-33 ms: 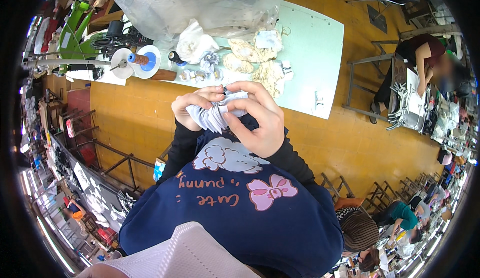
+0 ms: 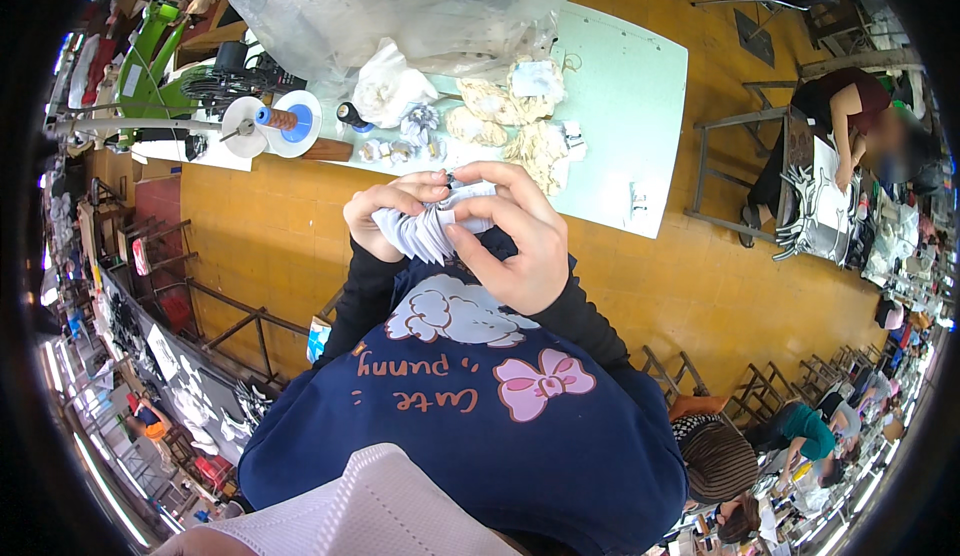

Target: The person repeatedly picks up small white fabric pieces from a table and folds them by hand. They place the folded pieces back on the table and continue the process with additional pieces. Other people are visible working at nearby tables in the background.

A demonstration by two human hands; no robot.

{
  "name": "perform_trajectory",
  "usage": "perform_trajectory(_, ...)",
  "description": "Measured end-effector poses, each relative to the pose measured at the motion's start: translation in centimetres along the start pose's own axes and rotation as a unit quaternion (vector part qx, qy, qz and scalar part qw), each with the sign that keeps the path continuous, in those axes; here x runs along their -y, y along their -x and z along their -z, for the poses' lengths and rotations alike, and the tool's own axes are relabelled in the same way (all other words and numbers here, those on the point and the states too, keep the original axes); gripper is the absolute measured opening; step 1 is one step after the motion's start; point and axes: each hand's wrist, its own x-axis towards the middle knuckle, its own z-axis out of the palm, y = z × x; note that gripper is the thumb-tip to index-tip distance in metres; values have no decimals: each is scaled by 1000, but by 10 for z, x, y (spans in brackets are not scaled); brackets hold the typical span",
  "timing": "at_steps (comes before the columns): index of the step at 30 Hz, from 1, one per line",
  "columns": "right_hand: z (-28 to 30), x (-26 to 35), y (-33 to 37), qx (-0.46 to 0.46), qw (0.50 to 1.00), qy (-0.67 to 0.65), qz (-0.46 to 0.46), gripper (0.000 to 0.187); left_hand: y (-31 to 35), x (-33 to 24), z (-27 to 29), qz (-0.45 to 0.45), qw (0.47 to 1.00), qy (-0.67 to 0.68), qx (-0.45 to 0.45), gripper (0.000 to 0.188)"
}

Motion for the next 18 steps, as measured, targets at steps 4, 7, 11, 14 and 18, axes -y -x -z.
perform_trajectory(4,-3,-9,-3,-23,999,-9,-22,10,2,3,-1,80,996,-19,-23,27)
perform_trajectory(7,-3,-17,-5,-55,998,17,-12,11,11,4,-4,171,985,15,-37,29)
perform_trajectory(11,-2,-21,-6,-60,997,10,-38,14,18,8,-10,307,939,118,-100,35)
perform_trajectory(14,-2,-23,-6,-59,998,6,-37,16,18,9,-12,317,918,201,-127,32)
perform_trajectory(18,-2,-22,-6,-20,998,36,-49,19,17,6,-11,351,894,243,-139,32)
